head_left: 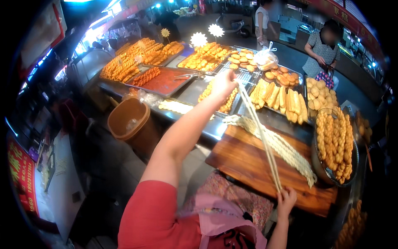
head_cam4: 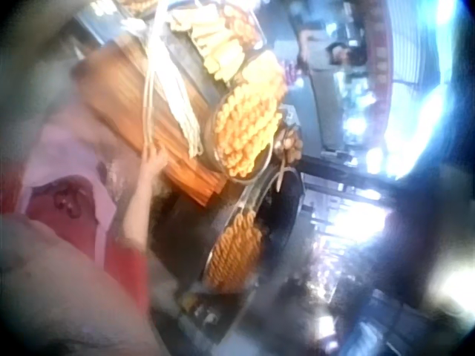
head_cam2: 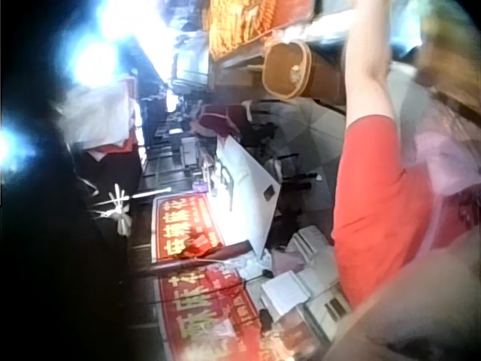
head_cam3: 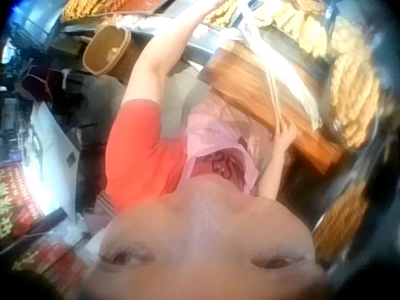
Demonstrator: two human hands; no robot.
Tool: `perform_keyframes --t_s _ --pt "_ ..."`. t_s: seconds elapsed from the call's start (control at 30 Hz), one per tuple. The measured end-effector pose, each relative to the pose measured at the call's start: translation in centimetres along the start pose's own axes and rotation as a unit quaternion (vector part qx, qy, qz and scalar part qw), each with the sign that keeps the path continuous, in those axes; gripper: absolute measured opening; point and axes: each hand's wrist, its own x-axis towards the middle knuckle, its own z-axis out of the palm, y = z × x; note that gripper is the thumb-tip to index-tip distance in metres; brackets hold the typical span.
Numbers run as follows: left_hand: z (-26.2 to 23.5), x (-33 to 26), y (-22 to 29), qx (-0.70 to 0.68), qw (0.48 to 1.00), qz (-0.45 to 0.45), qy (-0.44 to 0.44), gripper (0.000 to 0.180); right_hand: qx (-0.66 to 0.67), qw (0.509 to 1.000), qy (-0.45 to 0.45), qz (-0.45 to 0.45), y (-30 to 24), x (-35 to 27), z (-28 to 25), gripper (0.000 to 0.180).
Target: The person braids long strands of dough on a wooden board. They repeatedly stretch, twist, and interlace the strands to form braided ropes, placing the finished braids on the board.
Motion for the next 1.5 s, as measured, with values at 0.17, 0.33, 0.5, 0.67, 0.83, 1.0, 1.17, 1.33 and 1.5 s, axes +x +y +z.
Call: perform_keyframes --t_s 0.17,0.33,0.5,0.67,0.83,1.0,1.17,1.33,1.5 --pt "0.7 -8.4 -10.0 0.213 0.950 -0.097 -0.205 0.015 0.014 1.000 0.003 -0.008 2.6 1.4 -5.1 0.013" --pt "2.2 -20.6 -11.2 0.078 0.886 -0.190 -0.416 0.021 0.108 0.985 -0.081 0.112 7.0 -1.3 -7.4 0.009" --pt "2.9 -21.1 -12.3 -0.012 0.865 -0.220 -0.451 0.022 0.113 0.981 -0.064 0.144 8.1 -2.4 -7.4 0.009" --pt "-2.0 -19.6 -13.4 -0.224 0.798 -0.281 -0.484 0.012 0.007 0.989 -0.073 0.129 7.5 -0.8 -7.7 0.007" --pt "-3.6 -21.2 -14.2 -0.357 0.738 -0.416 -0.394 0.025 -0.164 0.983 -0.082 0.011 5.5 -2.1 -5.9 0.025" --pt "-4.4 -22.4 -13.9 -0.437 0.701 -0.442 -0.349 0.024 -0.313 0.942 -0.121 0.008 4.1 2.4 -2.3 0.061" --pt "-8.6 -20.5 -13.4 -0.408 0.748 -0.389 -0.351 0.028 -0.215 0.973 -0.032 -0.074 -0.5 13.2 5.4 0.054" --pt "-15.2 -18.6 -14.5 -0.216 0.838 -0.317 -0.388 0.033 -0.049 0.926 -0.313 -0.207 -9.1 12.2 11.1 0.057" --pt "-20.4 -17.5 -17.6 0.052 0.901 -0.219 -0.372 0.028 -0.003 0.945 -0.291 -0.148 -8.8 17.2 15.7 0.028"
